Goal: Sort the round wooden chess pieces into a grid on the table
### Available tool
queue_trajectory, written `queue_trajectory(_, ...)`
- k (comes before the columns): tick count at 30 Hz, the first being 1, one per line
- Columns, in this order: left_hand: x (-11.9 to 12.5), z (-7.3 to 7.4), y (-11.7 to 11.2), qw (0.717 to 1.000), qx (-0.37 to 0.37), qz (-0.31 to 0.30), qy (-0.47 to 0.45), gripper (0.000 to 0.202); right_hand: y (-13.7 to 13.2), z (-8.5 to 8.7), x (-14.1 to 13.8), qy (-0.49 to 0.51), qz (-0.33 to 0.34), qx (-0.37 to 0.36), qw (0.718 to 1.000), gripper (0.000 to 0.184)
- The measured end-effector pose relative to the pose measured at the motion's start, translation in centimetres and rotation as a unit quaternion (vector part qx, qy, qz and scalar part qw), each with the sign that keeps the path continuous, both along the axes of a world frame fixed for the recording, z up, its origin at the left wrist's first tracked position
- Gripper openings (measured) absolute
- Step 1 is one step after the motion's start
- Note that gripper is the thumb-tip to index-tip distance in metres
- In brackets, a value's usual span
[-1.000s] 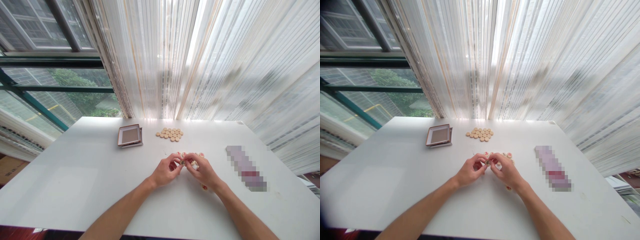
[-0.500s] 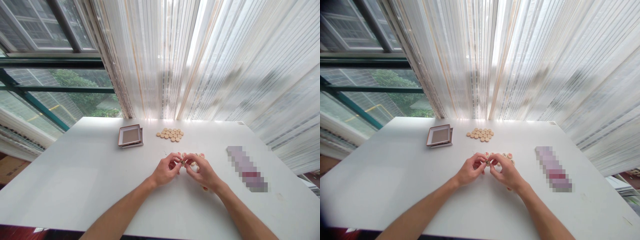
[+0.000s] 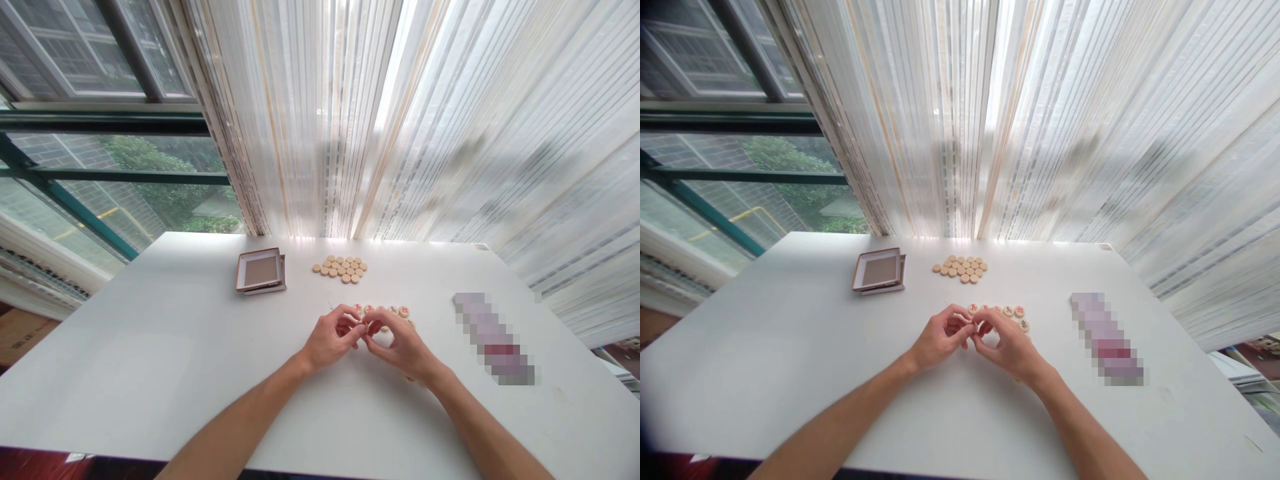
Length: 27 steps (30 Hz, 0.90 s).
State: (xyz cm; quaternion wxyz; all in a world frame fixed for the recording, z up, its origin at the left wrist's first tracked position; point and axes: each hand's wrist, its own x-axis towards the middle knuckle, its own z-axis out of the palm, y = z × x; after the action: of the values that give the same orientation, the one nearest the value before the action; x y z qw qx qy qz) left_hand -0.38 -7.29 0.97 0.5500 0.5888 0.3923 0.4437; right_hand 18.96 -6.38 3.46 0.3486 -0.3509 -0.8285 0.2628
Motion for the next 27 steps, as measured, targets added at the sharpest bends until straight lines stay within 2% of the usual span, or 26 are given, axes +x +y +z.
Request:
queue_trajectory(7,0.0,0.2,0.1,1.000,-0.014,0.003,0.012,0.035,0.2,-0.7,0.0,-0.002,0.009,0.008,1.000,0.020)
queue_trajectory(20,-0.1,0.2,0.0,1.000,0.013,-0.015,0.017,0.031,0.1,0.4,0.0,-0.008,-0.008,-0.027,1.000,0.015)
queue_trajectory(27,-0.3,0.2,-0.1,0.999,0.025,-0.023,0.021,0.033,0.2,0.6,0.3,-0.007,-0.002,-0.027,1.000,0.020)
